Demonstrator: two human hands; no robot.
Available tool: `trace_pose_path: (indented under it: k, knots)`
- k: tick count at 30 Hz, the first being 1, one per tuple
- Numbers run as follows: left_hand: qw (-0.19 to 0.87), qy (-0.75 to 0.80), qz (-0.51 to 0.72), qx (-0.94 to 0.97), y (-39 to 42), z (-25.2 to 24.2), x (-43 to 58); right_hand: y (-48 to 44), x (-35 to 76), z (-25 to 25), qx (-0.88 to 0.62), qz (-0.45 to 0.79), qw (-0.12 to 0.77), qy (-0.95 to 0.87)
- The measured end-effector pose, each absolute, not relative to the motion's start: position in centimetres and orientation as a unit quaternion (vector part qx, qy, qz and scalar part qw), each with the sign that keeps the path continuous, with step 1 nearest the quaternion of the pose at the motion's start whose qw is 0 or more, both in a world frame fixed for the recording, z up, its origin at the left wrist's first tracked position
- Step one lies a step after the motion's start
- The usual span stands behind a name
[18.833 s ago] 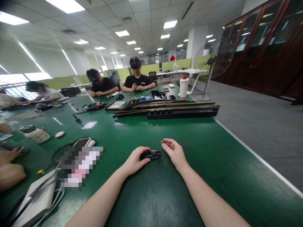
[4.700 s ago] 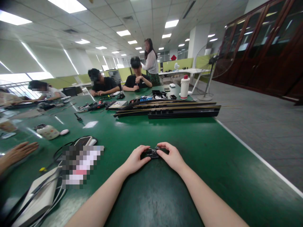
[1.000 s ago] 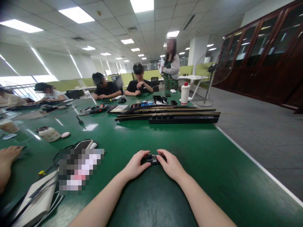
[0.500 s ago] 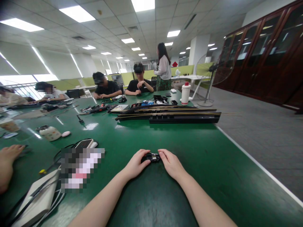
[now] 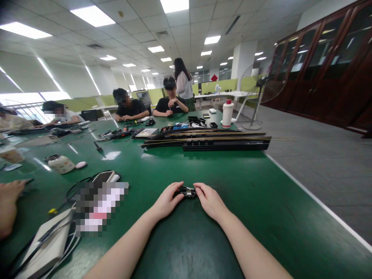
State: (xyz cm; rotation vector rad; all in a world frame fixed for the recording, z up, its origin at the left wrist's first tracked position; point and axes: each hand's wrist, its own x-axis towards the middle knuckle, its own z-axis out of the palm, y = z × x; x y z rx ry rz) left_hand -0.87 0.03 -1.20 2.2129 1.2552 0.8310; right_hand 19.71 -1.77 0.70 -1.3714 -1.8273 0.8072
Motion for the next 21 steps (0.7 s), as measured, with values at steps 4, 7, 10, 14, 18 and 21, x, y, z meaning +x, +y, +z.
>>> trace_pose_path:
  k: [4, 7, 10, 14, 18, 21]
  knots:
    - [0.235, 0.457, 0.304, 0.802, -0.07, -1.22, -0.91, -1.71, 19.7, 0.53, -0.529, 0.31, 0.356, -0.705]
    - [0.234, 0.456, 0.3, 0.804, -0.09, -1.13, -0.91, -1.68, 19.68, 0.38, -0.527, 0.309, 0.362, -0.704]
    - [0.23, 0.458, 0.296, 0.806, -0.1, -0.98, -0.87, -1.7, 19.7, 0.31, -0.526, 0.306, 0.365, -0.704]
    - [0.23, 0.461, 0.289, 0.807, -0.13, -0.81, -0.75, -1.69, 19.71, 0.39, -0.526, 0.304, 0.364, -0.706]
    - [0.229, 0.465, 0.285, 0.806, -0.17, -0.81, -0.7, -1.29, 19.57, 0.43, -0.537, 0.301, 0.363, -0.7]
    - [0.226, 0.461, 0.277, 0.812, -0.16, -0.84, -0.74, -0.86, 19.43, 0.38, -0.543, 0.3, 0.36, -0.697]
